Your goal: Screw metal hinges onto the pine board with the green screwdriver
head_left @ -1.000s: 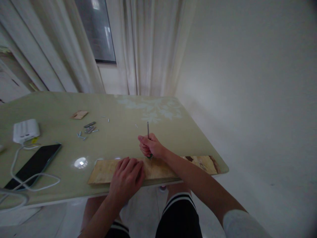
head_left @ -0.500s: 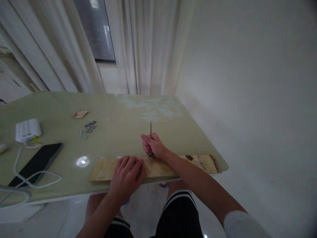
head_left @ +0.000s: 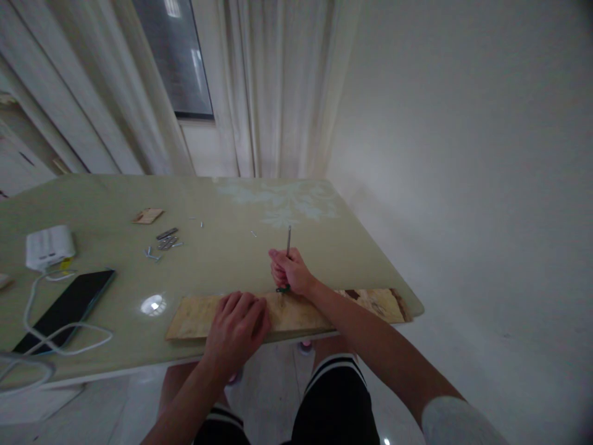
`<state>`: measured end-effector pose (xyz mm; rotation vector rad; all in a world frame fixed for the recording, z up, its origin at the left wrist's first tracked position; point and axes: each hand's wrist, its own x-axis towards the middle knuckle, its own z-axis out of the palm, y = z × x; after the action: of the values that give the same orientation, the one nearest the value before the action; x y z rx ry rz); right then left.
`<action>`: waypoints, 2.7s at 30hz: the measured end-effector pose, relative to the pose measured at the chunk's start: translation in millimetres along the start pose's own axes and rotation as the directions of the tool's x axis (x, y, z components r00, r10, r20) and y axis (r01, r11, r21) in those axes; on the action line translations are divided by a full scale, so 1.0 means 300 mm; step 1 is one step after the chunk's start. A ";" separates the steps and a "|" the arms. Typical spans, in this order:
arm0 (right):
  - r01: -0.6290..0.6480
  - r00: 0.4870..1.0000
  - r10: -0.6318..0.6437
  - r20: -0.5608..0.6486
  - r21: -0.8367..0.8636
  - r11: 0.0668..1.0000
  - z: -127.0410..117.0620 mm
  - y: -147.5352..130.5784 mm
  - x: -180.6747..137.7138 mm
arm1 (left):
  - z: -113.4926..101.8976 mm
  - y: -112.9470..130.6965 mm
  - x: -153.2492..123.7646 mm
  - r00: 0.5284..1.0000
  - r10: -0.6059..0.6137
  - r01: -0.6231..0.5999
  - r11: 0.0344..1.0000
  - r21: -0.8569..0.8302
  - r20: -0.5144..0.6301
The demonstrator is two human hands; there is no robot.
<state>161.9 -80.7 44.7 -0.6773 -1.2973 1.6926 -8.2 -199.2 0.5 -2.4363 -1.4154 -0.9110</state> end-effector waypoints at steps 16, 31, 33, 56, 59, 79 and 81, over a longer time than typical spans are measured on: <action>0.010 0.991 -0.010 -0.131 0.003 1.000 0.018 0.039 -0.004 | 0.003 -0.001 0.000 1.000 0.000 0.000 1.000 0.009 0.025; 0.062 0.965 -0.058 -0.256 0.008 0.998 0.026 -0.027 -0.035 | -0.005 0.007 0.009 0.997 -0.025 0.022 0.999 0.043 0.069; 0.116 0.929 -0.110 -0.352 -0.005 0.993 0.044 -0.033 -0.059 | -0.003 0.014 0.009 0.997 -0.035 0.032 0.998 0.056 0.067; 0.158 0.721 -0.179 -0.669 -0.092 0.983 0.111 0.049 -0.115 | 0.007 0.032 0.011 0.997 -0.048 0.048 0.999 0.004 0.059; 0.149 0.725 -0.177 -0.666 -0.100 0.984 0.116 0.039 -0.113 | 0.002 0.025 0.009 0.992 -0.058 0.056 0.998 0.026 0.111; -0.255 0.956 0.120 -0.268 -0.960 -0.113 -0.105 -0.156 -0.548 | -0.115 0.027 0.117 0.808 -0.180 0.278 0.956 -0.095 0.562; -0.253 0.953 0.124 -0.277 -0.951 -0.178 -0.090 -0.169 -0.537 | -0.133 0.041 0.130 0.799 -0.157 0.227 0.973 -0.049 0.580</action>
<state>275.6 -205.7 70.7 -1.9179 -2.4786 0.2995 -0.5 -195.1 57.1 -2.8424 -1.8722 -0.2798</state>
